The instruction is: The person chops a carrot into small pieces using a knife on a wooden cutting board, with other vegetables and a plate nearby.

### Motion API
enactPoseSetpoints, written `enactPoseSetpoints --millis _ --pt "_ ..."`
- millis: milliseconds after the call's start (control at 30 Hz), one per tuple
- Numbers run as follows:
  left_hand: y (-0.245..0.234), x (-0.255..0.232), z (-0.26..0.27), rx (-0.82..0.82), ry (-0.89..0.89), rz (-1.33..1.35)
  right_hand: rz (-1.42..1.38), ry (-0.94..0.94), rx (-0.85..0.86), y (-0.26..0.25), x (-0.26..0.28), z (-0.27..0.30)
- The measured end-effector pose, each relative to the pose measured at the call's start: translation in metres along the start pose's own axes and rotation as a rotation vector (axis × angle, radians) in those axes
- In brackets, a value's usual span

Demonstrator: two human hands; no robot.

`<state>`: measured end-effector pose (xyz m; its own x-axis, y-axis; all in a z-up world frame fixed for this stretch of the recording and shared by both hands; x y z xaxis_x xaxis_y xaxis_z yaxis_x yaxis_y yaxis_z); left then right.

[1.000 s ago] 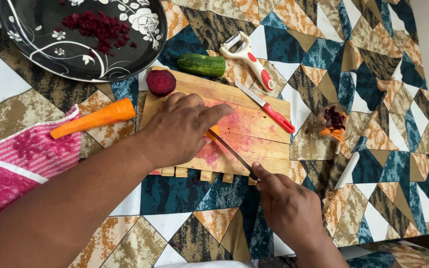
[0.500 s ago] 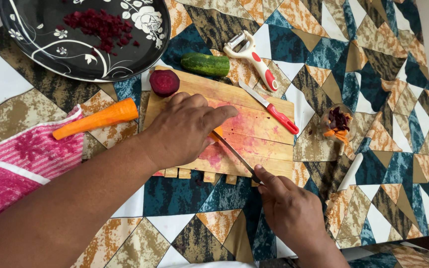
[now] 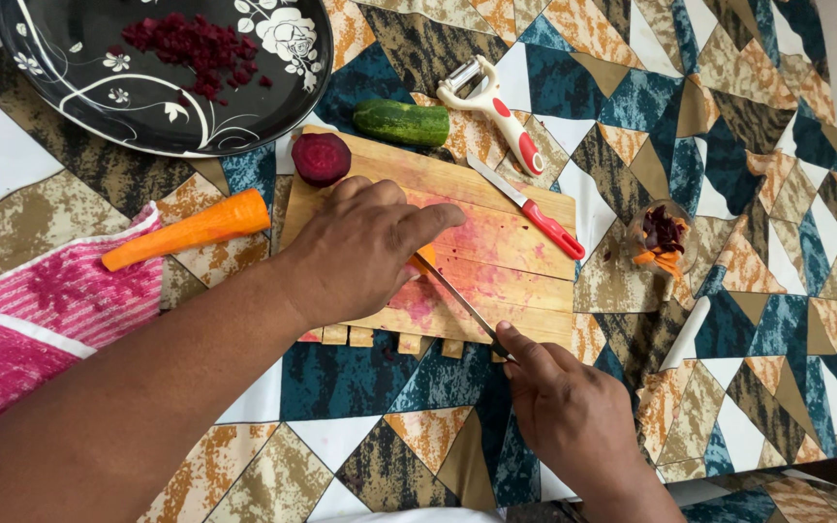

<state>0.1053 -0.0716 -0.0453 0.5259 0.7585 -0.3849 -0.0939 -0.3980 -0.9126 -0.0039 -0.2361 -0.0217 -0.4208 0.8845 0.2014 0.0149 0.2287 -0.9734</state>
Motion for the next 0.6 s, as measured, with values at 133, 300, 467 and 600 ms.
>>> enactPoseSetpoints --millis 133,300,467,600 --pt "0.001 0.001 -0.001 0.013 -0.007 -0.001 0.014 0.021 0.023 0.001 -0.001 0.0" --pt "-0.001 0.002 0.0 -0.056 0.025 0.045 0.003 -0.008 -0.002 -0.001 0.002 -0.006" --pt "0.003 0.0 0.001 -0.014 -0.009 -0.035 0.06 -0.029 0.005 0.005 0.004 -0.01" --pt "-0.004 -0.003 0.0 -0.018 0.0 -0.021 0.112 -0.261 -0.062 0.0 0.029 -0.013"
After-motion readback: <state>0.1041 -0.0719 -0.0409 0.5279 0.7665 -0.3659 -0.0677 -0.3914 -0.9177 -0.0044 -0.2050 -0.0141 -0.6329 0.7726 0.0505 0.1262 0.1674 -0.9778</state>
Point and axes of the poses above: each hand's wrist, its own z-axis away from the middle knuckle, its own y-axis out of the palm, x = y × z, the point moved 10 cm from there along -z, towards the middle knuckle, and after that the axes turned 11 degrees about -y, right-handed, at the moved point
